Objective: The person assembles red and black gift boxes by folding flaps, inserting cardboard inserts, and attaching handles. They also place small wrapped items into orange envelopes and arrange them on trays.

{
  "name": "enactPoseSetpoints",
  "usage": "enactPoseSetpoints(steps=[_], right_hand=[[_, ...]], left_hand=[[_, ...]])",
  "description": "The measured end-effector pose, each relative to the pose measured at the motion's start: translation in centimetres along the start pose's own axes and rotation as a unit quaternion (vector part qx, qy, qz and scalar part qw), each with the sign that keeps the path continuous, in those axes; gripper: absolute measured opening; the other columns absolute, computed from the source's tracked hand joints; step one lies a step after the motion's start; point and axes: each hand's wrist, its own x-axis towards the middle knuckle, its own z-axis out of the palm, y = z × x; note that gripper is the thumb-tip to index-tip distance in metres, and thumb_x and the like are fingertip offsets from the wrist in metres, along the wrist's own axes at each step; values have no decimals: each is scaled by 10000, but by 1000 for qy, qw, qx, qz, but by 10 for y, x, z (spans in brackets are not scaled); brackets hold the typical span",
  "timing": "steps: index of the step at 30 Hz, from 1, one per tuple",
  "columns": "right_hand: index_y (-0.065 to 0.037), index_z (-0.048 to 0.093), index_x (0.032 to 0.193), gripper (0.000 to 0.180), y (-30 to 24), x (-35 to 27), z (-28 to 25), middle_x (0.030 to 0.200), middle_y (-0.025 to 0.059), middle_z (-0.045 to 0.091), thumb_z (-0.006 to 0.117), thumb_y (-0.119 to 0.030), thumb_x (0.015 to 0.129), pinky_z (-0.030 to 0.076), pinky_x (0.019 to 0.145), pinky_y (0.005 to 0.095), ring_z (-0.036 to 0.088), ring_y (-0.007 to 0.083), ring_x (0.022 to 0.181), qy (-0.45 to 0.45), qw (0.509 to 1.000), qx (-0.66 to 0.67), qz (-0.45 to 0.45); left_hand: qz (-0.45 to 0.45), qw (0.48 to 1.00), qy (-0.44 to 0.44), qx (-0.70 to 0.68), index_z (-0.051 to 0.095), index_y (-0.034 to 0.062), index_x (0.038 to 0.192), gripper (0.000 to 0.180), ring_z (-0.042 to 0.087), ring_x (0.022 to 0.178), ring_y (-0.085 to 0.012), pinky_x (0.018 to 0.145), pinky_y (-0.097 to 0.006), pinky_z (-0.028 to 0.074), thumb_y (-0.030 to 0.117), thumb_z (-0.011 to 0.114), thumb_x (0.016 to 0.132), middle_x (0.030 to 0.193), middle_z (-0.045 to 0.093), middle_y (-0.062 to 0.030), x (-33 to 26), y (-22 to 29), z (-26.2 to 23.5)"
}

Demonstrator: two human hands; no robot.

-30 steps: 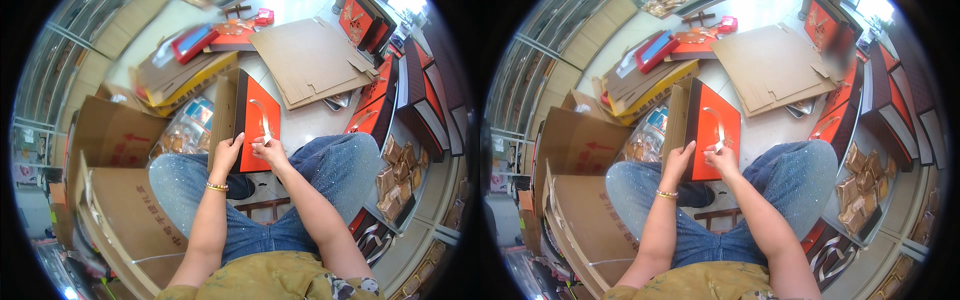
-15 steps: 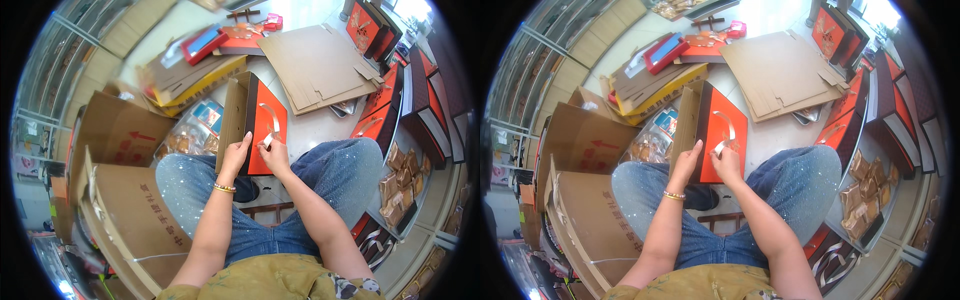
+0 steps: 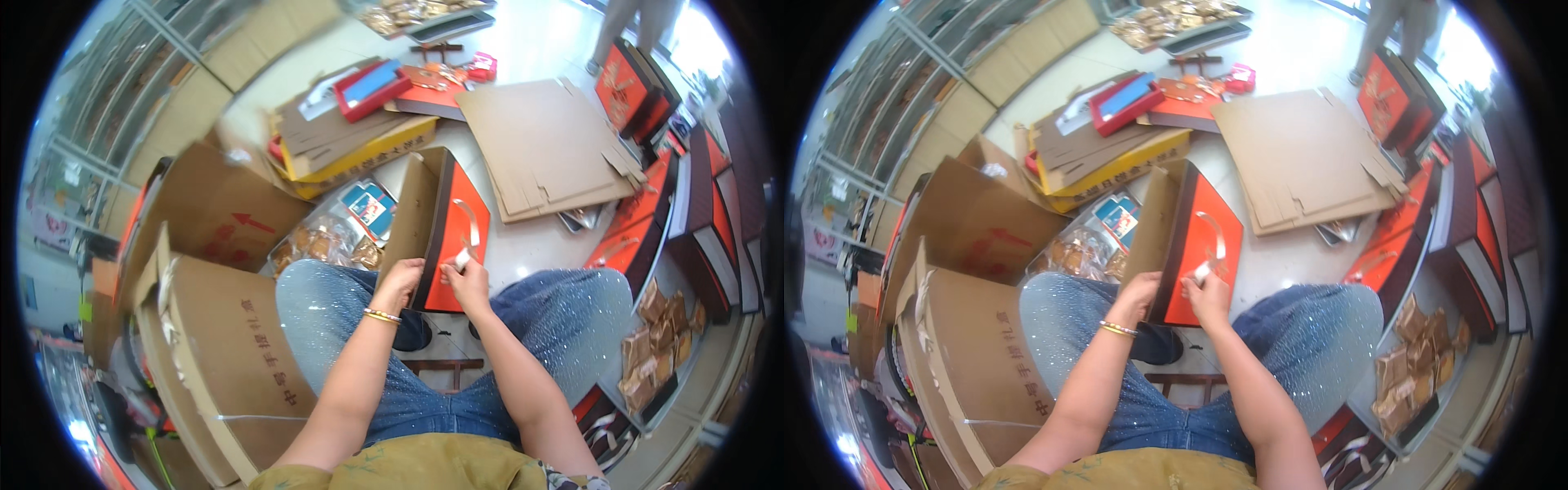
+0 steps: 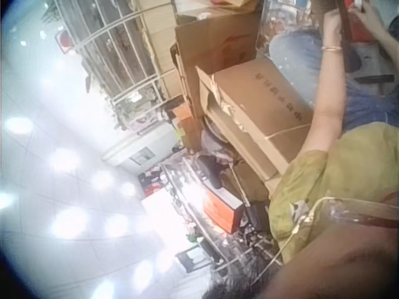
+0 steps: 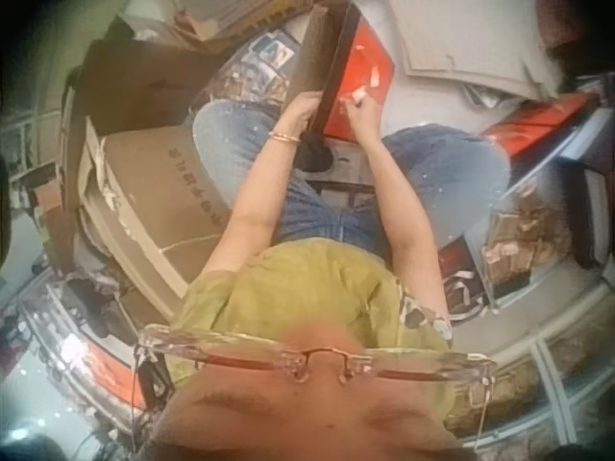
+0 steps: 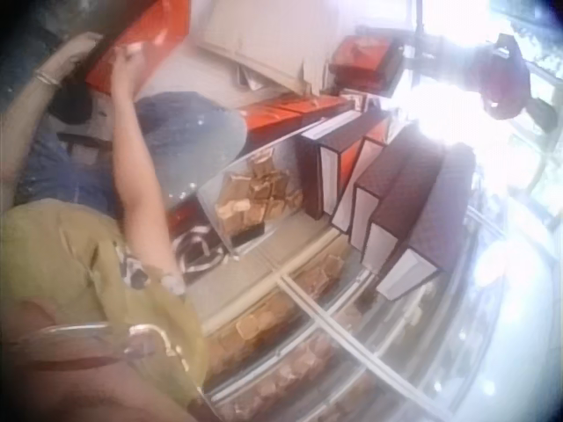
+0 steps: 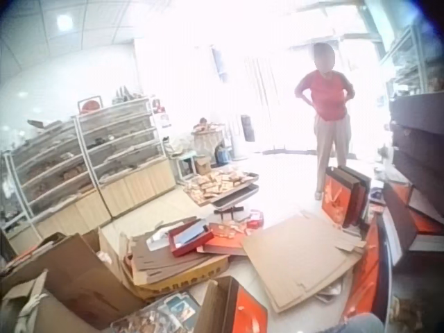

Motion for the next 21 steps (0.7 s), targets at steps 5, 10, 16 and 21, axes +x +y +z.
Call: enactPoseSetpoints(steps=[5,10,16,21], right_hand=[[63,693,983,159,2,2,-6,829,79,731,734,-90,967,635,673,287,727,156,702,-28,996,73,48],[64,684,994,224,16,5,-13,851,96,724,736,-154,982,633,675,306,718,148,740,-42,994,-99,27],[26,659,1036,211,51,25,-27,916,77,709,691,-182,1023,636,689,316,701,134,783,-61,989,-66,117],[50,670,976,327,35,22,-22,854,100,719,752,-267,976,633,661,329,730,171,769,-61,990,-58,112]], left_hand=[[140,929,153,306,759,-14,931,155,750,795,-287,708,-381,574,127,701,903,857,762,-177,3,-3,7],[248,839,213,435,746,15,827,139,723,891,-405,809,-470,566,153,736,837,871,726,-236,-13,4,22],[123,970,107,180,727,8,1007,244,569,719,-90,637,-266,461,242,659,1027,826,680,-8,11,-5,18],[207,916,136,317,756,-13,973,319,658,684,-148,651,-342,515,274,624,1013,767,733,-93,-9,1,12]])
